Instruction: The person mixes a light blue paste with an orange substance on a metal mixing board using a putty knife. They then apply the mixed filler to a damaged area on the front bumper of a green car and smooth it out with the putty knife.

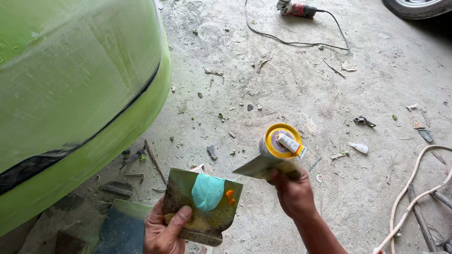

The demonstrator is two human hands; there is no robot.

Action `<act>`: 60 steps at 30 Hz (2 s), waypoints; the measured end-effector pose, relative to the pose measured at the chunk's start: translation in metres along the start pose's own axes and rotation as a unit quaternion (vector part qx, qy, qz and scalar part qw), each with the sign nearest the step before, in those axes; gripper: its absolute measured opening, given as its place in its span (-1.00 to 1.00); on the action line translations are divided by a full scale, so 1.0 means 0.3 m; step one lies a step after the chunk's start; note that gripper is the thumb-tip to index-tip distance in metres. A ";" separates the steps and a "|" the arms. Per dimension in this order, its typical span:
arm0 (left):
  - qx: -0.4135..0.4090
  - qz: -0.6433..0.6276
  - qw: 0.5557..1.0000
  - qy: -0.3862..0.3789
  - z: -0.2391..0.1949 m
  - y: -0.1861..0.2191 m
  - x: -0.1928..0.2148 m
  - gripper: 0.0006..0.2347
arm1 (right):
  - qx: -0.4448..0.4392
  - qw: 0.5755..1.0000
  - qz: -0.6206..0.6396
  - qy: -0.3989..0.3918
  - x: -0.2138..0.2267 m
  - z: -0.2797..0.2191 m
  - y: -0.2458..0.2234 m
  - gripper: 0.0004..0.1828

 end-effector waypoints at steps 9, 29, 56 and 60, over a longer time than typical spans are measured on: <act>0.079 -0.041 0.993 -0.076 -0.075 0.060 -0.125 -0.30 | -0.068 0.939 0.325 0.090 -0.005 -0.062 0.050 -0.57; -0.112 -0.012 0.988 -0.110 -0.060 0.074 -0.116 -0.41 | -0.020 0.999 0.026 -0.002 -0.091 -0.111 -0.035 -0.77; -0.142 0.173 0.959 -0.174 0.033 0.087 -0.074 -0.62 | -0.108 0.990 -0.043 -0.083 0.091 0.004 -0.068 -0.40; -0.091 0.246 0.940 -0.219 -0.005 0.106 -0.139 -0.49 | -0.216 0.971 -0.010 -0.106 0.098 0.039 0.017 -0.08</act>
Point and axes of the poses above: each hand's wrist, its own z-axis towards the middle knuckle, its own x-axis out of the back of the hand, y = z × x, the point moved 10 cm from there along z, towards the middle knuckle, and after that the axes turned 12 degrees about z, right-handed, at the moved point
